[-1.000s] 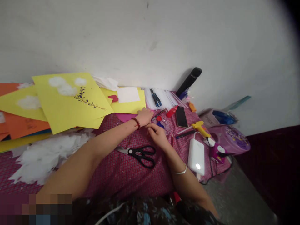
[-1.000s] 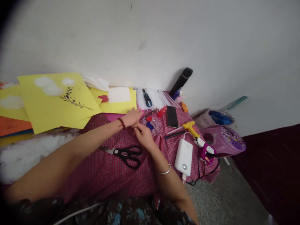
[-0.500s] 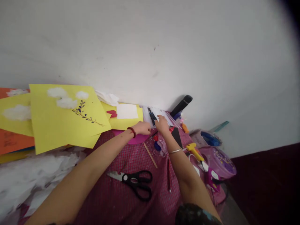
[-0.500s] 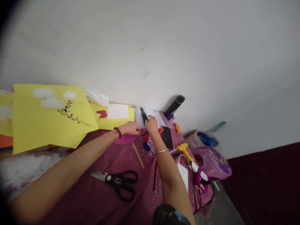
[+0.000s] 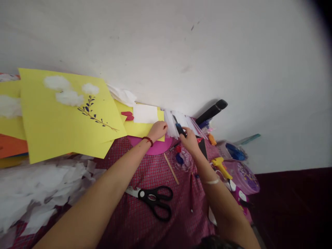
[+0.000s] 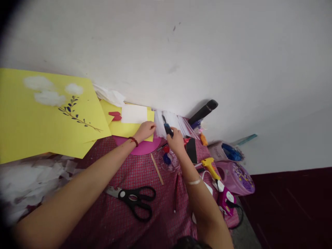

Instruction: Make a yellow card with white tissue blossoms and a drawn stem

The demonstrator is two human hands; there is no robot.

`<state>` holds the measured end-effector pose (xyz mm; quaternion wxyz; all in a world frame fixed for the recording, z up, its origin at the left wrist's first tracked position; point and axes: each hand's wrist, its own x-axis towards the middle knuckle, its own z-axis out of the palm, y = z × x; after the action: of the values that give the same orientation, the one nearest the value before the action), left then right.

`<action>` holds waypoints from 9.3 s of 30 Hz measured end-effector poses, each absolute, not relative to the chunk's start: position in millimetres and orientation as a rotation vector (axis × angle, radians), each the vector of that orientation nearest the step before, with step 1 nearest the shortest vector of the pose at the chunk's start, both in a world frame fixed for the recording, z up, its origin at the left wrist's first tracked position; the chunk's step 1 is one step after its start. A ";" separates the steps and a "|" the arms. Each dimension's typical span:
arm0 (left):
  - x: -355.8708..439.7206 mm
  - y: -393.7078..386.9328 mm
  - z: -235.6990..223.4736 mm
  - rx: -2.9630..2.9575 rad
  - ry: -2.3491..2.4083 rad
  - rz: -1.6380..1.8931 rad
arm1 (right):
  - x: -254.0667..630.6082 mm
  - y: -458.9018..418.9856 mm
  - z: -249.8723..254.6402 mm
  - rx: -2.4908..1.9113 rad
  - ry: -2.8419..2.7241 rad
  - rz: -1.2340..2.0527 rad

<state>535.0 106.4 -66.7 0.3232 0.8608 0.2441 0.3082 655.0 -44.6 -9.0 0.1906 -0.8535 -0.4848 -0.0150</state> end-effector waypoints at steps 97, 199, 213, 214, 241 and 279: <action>523.9 116.8 -60.9 2.162 0.317 0.685 | 664.1 12.9 40.2 -1.945 -1.032 -0.020; 526.4 98.3 -62.3 2.786 0.982 0.685 | 627.9 57.4 -40.7 -2.564 -1.072 -0.183; 526.1 98.5 -63.1 2.823 1.008 0.687 | 630.2 53.5 -27.0 -2.492 -1.237 -0.047; 526.6 98.0 -62.8 2.824 1.012 0.691 | 638.4 50.2 -27.0 -2.520 -1.173 -0.102; 529.7 98.2 -67.1 2.790 1.095 0.730 | 648.3 60.6 -43.5 -2.626 -1.018 -0.105; 527.7 96.0 -61.3 2.790 1.070 0.701 | 686.4 69.4 -34.1 -2.613 -1.017 0.028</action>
<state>527.7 96.0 -61.3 0.0361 0.9084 0.3485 0.2283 686.4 69.4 -34.1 0.1680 -0.9187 -0.3574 0.0098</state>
